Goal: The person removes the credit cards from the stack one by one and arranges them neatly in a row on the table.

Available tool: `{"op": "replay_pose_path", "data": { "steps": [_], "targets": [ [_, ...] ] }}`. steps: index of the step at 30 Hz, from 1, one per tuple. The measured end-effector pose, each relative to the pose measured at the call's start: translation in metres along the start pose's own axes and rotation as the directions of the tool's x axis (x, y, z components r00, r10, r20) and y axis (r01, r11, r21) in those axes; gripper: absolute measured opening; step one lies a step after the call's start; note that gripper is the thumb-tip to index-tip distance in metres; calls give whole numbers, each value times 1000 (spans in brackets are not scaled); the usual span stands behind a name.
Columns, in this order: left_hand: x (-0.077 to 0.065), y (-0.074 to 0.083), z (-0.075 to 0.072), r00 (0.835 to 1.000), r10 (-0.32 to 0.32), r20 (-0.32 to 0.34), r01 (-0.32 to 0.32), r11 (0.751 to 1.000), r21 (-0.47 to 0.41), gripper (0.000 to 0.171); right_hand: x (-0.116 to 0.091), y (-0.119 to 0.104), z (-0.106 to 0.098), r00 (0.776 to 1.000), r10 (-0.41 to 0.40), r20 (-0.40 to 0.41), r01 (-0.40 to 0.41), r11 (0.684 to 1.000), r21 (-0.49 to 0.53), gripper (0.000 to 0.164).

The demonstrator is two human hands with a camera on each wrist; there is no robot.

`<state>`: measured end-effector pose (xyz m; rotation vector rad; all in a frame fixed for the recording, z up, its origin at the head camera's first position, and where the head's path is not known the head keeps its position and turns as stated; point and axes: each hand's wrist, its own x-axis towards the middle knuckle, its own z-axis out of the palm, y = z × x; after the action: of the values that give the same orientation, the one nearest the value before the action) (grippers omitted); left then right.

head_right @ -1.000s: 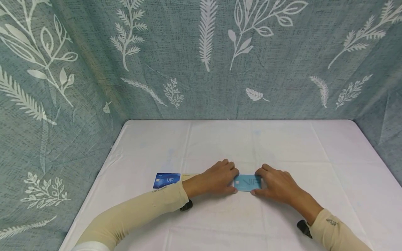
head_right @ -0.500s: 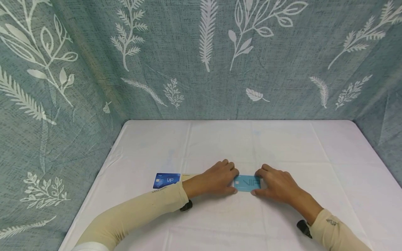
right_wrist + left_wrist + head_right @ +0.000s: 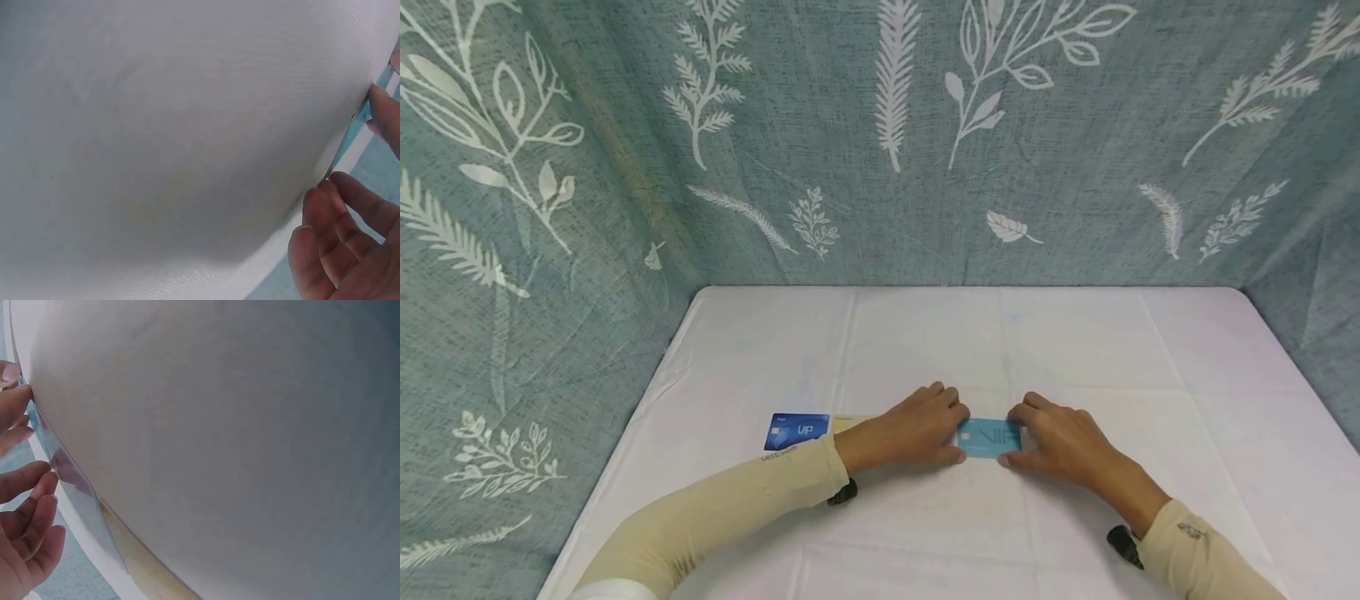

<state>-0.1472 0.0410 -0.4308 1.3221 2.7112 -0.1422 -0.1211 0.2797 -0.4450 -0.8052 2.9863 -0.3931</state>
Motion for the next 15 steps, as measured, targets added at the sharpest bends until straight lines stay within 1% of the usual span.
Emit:
{"op": "replay_pose_path", "data": {
  "steps": [5, 7, 11, 15],
  "targets": [
    [-1, -1, 0, 1000, 11, 0, -11, 1000, 2, 50, 2, 1, 0, 1000, 5, 21, -5, 1000, 12, 53],
    [-2, -2, 0, 1000, 9, 1, -9, 1000, -1, 50, 2, 1, 0, 1000, 3, 16, -3, 1000, 7, 53],
    [-5, -7, -1, 1000, -6, -16, 5, 1000, -24, 51, -1, 2, -2, 1000, 4, -28, -4, 1000, -6, 52],
    [-11, -14, -5, 999, -32, -44, 29, 997, -70, 53, -2, 4, -5, 997, 5, -77, -6, 1000, -10, 52]
  ]
}}
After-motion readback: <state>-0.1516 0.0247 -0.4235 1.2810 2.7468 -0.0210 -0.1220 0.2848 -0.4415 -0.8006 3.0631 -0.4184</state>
